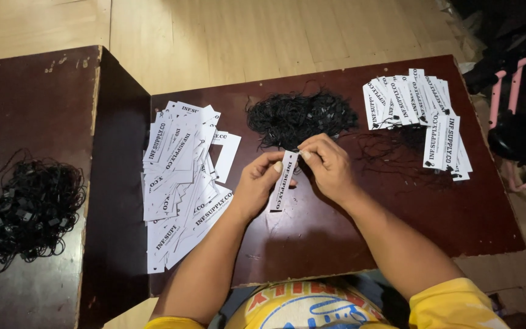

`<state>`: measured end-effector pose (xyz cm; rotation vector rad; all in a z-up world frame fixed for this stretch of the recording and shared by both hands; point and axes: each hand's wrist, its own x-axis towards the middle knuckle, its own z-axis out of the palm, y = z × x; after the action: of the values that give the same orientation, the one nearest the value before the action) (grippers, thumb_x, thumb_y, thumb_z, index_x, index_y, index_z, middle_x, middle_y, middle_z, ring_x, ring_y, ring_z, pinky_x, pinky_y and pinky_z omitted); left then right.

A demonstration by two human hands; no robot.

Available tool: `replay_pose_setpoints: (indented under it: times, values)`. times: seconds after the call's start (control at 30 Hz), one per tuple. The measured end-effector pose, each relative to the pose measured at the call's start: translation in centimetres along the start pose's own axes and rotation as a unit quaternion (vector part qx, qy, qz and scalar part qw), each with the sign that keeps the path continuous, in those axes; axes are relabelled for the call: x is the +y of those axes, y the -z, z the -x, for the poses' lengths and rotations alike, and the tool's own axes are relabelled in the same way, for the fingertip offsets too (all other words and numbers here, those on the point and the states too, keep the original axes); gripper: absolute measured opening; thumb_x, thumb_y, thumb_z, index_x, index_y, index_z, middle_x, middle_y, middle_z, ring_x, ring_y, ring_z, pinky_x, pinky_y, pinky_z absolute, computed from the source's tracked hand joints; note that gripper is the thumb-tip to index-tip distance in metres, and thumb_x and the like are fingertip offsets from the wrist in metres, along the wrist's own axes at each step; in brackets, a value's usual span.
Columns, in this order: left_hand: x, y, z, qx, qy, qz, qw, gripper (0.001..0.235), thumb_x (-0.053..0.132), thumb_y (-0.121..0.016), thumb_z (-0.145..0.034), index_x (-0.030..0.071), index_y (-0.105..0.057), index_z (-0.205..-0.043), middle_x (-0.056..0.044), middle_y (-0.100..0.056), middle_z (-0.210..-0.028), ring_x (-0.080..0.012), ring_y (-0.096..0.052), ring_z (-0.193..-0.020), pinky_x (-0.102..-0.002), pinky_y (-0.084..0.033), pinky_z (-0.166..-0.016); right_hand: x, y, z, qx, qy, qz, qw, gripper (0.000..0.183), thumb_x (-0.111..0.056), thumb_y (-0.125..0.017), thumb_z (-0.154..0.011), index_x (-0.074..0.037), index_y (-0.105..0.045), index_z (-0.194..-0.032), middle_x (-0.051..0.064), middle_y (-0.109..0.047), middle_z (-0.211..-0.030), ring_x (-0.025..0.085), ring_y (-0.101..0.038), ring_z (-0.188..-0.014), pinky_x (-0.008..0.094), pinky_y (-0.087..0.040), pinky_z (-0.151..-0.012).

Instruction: The person sits at a table and repeatedly picks up black cables and white paper strips. They insert the cable into the paper strip, fold the paper over the cable, and place the finished item on a pile to the right.

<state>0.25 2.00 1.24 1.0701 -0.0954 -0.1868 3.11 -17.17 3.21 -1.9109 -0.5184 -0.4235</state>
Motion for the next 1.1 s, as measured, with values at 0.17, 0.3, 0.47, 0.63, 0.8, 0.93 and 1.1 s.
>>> replay_pose_setpoints:
  times: [0.17, 0.3, 0.47, 0.63, 0.8, 0.93, 1.1]
  values:
    - [0.2, 0.0, -0.4, 0.002, -0.009, 0.003, 1.000, 0.035, 0.009, -0.058, -0.100, -0.005, -0.061, -0.131, -0.023, -0.070, -0.101, -0.0335, -0.077, -0.076, -0.038, -0.066, -0.067, 0.9, 0.0, 0.2, -0.012, -0.014, -0.037, 0.999, 0.018, -0.010, -0.062, -0.104, -0.004, -0.069, -0.089, 0.010, -0.073, -0.095, 0.028, -0.072, -0.088, 0.038, -0.056, -0.078]
    - [0.5, -0.2, -0.5, -0.008, -0.016, -0.027, 0.999, 0.041, 0.008, -0.053, -0.100, -0.001, -0.058, -0.140, -0.021, -0.071, -0.105, -0.0256, -0.076, -0.073, -0.032, -0.065, -0.066, 0.8, 0.0, 0.2, -0.035, -0.024, -0.060, 0.997, 0.020, -0.013, -0.061, -0.106, -0.005, -0.069, -0.089, 0.009, -0.072, -0.091, 0.025, -0.071, -0.085, 0.036, -0.055, -0.076]
    - [-0.1, 0.0, -0.5, 0.000, -0.022, -0.004, 1.000, 0.041, 0.008, -0.056, -0.099, -0.002, -0.057, -0.138, -0.022, -0.071, -0.100, -0.0257, -0.075, -0.070, -0.033, -0.064, -0.063, 0.0, -0.3, 0.4, -0.050, -0.027, -0.052, 0.997, 0.017, -0.011, -0.066, -0.102, -0.006, -0.069, -0.085, 0.007, -0.072, -0.089, 0.023, -0.070, -0.082, 0.035, -0.055, -0.075]
    - [0.4, -0.5, -0.5, 0.002, -0.025, -0.066, 0.997, 0.033, 0.012, -0.063, -0.098, 0.000, -0.066, -0.128, -0.018, -0.071, -0.101, -0.0233, -0.074, -0.072, -0.034, -0.063, -0.066, 0.5, -0.1, 0.6, -0.066, -0.022, -0.030, 0.997, 0.014, -0.010, -0.069, -0.099, -0.006, -0.069, -0.086, 0.009, -0.072, -0.091, 0.026, -0.070, -0.082, 0.037, -0.055, -0.075]
    - [0.3, 0.1, -0.6, 0.048, -0.039, -0.122, 0.991, 0.037, 0.011, -0.058, -0.099, 0.002, -0.064, -0.134, -0.018, -0.071, -0.107, -0.0198, -0.071, -0.077, -0.033, -0.063, -0.071, -0.3, 0.4, 0.5, -0.111, -0.083, 0.038, 0.990, 0.013, -0.010, -0.064, -0.100, -0.008, -0.067, -0.088, 0.009, -0.070, -0.070, 0.027, -0.071, -0.067, 0.038, -0.056, -0.064]
    - [0.9, -0.2, -0.6, 0.055, -0.039, -0.150, 0.986, 0.036, 0.011, -0.058, -0.099, 0.004, -0.065, -0.134, -0.019, -0.073, -0.110, -0.0188, -0.070, -0.077, -0.034, -0.063, -0.071, -0.7, 0.4, 0.1, -0.119, -0.100, 0.034, 0.987, 0.011, -0.007, -0.065, -0.098, -0.006, -0.068, -0.088, 0.009, -0.071, -0.067, 0.026, -0.070, -0.064, 0.037, -0.055, -0.062]
    - [0.9, -0.3, -0.3, 0.035, 0.004, -0.027, 0.999, 0.040, 0.018, -0.048, -0.103, 0.001, -0.060, -0.137, -0.023, -0.073, -0.105, -0.0167, -0.069, -0.068, -0.026, -0.058, -0.058, -0.1, 0.1, 0.4, -0.120, -0.106, 0.008, 0.987, 0.005, -0.008, -0.068, -0.096, -0.007, -0.069, -0.091, 0.010, -0.071, -0.066, 0.027, -0.070, -0.066, 0.039, -0.055, -0.064]
